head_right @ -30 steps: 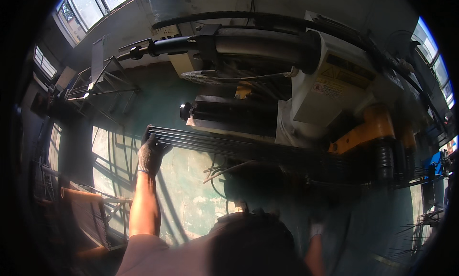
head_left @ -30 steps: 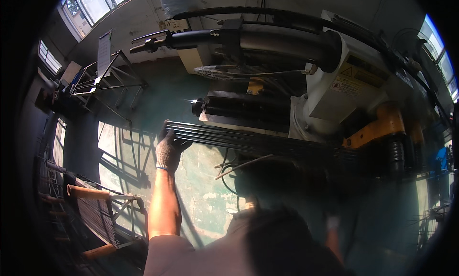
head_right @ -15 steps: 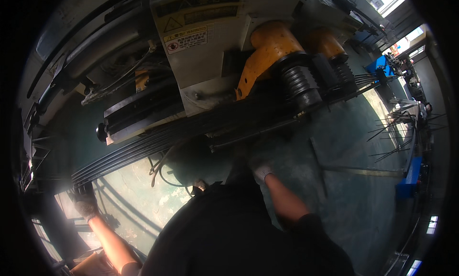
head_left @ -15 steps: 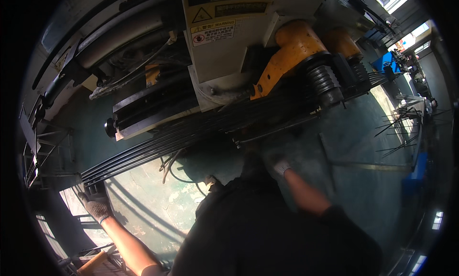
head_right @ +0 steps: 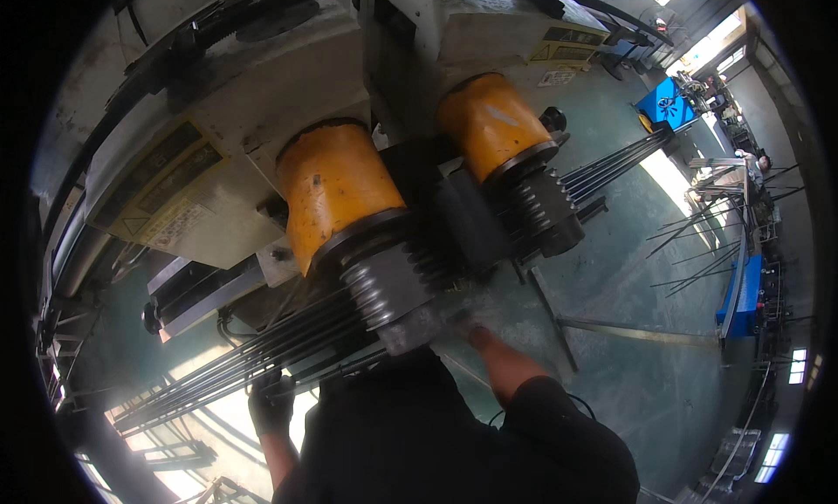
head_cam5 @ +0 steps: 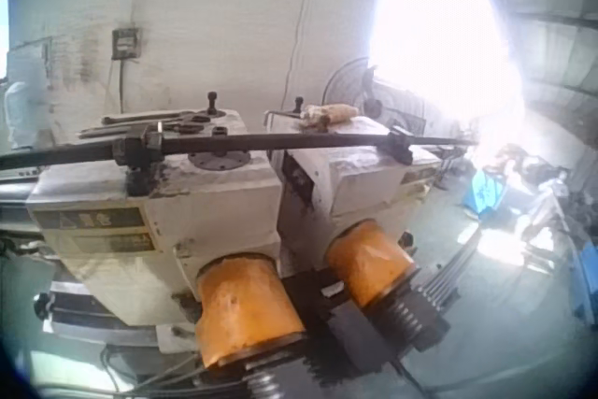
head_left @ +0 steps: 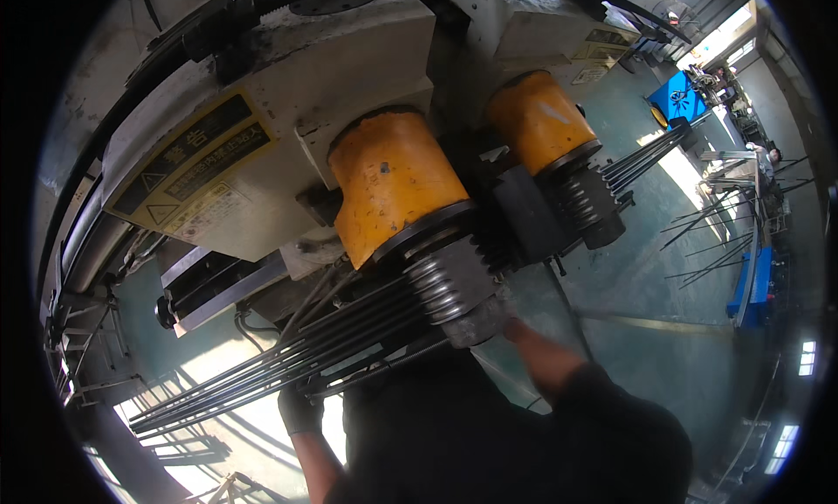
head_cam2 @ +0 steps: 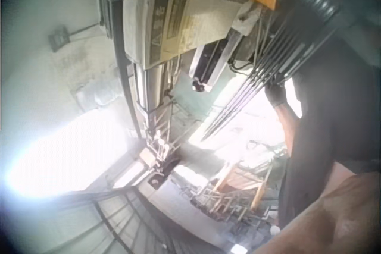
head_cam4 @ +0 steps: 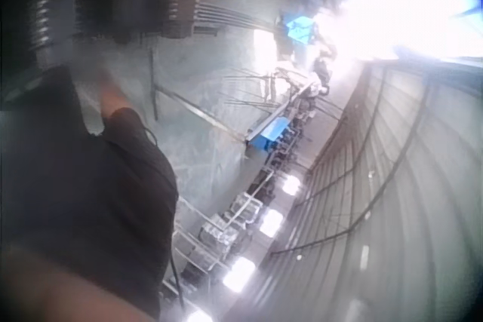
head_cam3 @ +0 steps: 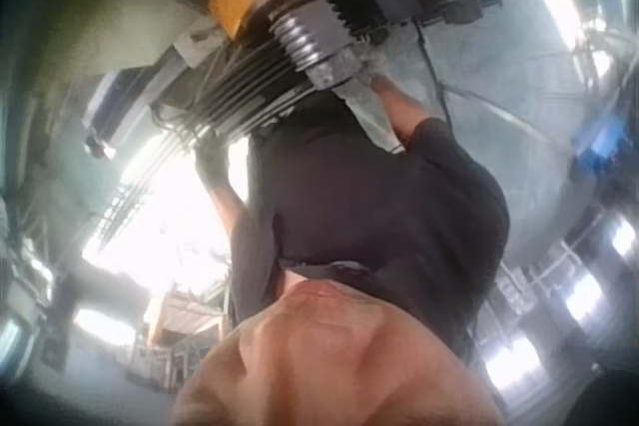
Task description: The person repeatedly picks up straight metal rods from a rack, feeds them into a bending machine, and removes the bent rods to place them on a nearby rack. The process is repeated continuously throughout the clip.
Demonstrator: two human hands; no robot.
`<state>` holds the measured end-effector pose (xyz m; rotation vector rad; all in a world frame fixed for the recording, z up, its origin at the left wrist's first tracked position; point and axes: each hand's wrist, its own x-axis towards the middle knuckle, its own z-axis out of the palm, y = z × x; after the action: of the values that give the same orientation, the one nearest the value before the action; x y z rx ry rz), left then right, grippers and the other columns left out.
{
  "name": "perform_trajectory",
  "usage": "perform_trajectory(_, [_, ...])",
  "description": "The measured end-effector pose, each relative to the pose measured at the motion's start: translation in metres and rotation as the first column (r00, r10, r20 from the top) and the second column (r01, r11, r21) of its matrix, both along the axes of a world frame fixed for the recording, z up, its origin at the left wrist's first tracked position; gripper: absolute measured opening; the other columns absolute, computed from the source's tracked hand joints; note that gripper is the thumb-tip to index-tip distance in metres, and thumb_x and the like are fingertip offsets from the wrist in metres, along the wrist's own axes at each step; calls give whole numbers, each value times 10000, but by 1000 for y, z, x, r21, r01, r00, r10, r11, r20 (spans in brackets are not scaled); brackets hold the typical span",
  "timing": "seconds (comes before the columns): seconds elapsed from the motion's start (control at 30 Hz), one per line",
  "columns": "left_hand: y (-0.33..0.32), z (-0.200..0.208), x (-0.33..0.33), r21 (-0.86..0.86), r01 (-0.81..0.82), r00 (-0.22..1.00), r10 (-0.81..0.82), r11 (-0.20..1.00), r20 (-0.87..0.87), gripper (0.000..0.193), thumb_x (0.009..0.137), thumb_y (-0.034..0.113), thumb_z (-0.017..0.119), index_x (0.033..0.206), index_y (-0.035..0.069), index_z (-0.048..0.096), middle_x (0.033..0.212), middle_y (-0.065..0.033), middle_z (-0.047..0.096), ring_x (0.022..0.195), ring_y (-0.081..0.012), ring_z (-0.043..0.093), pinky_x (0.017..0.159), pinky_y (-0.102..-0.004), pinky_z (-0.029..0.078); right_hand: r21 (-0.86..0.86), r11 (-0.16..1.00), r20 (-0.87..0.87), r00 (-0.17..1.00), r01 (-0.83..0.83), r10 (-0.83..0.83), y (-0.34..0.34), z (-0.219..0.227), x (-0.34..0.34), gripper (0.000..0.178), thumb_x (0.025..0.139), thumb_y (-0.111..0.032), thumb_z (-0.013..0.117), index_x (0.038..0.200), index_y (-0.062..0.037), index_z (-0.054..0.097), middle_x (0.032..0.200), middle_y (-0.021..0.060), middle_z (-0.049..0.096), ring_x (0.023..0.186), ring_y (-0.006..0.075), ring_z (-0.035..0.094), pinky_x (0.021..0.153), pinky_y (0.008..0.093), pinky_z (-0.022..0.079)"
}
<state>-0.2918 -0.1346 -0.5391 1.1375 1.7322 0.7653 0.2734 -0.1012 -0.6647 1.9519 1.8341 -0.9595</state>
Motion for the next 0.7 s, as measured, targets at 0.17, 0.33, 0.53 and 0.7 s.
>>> perform_trajectory(0.17, [11, -3, -15, -78, -28, 984, 41, 997, 171, 269, 1035, 162, 718, 1259, 27, 782, 1270, -104, 814, 1234, -238, 775, 976, -364, 656, -5, 988, 17, 988, 155, -155, -7, 18, 12, 436, 1061, -391, 630, 1293, -69, 811, 1347, 216, 789, 1268, 421, 747, 1090, 517, 586])
perform_trajectory(0.33, [9, -13, -20, 9, 389, 641, -264, 921, -720, 209, 959, 88, 679, 1114, 126, 813, 1401, -41, 749, 1238, -261, 758, 1047, -381, 628, 4, 745, -89, 742, 667, -664, -92, 20, -7, 505, 1041, -478, 658, 1251, -59, 845, 1343, 235, 787, 1273, 446, 736, 1100, 525, 573])
perform_trajectory(0.53, [-20, -73, -13, 232, 517, 855, -481, 824, -196, 145, 990, 94, 641, 946, 89, 779, 967, -68, 739, 964, -246, 731, 865, -362, 592, -146, 805, 21, 816, 574, -578, -227, 11, -8, 554, 1054, -520, 654, 1340, -77, 823, 1399, 232, 766, 1330, 445, 707, 1126, 527, 556])
perform_trajectory(0.7, [-38, -86, -5, 11, 178, 838, -158, 984, 522, 157, 1050, 143, 602, 1009, 66, 732, 1082, -98, 735, 1081, -275, 703, 917, -429, 579, -194, 671, 125, 696, 716, -707, -303, -8, 1, 562, 1042, -534, 674, 1351, -90, 824, 1458, 219, 747, 1373, 422, 702, 1140, 515, 555])
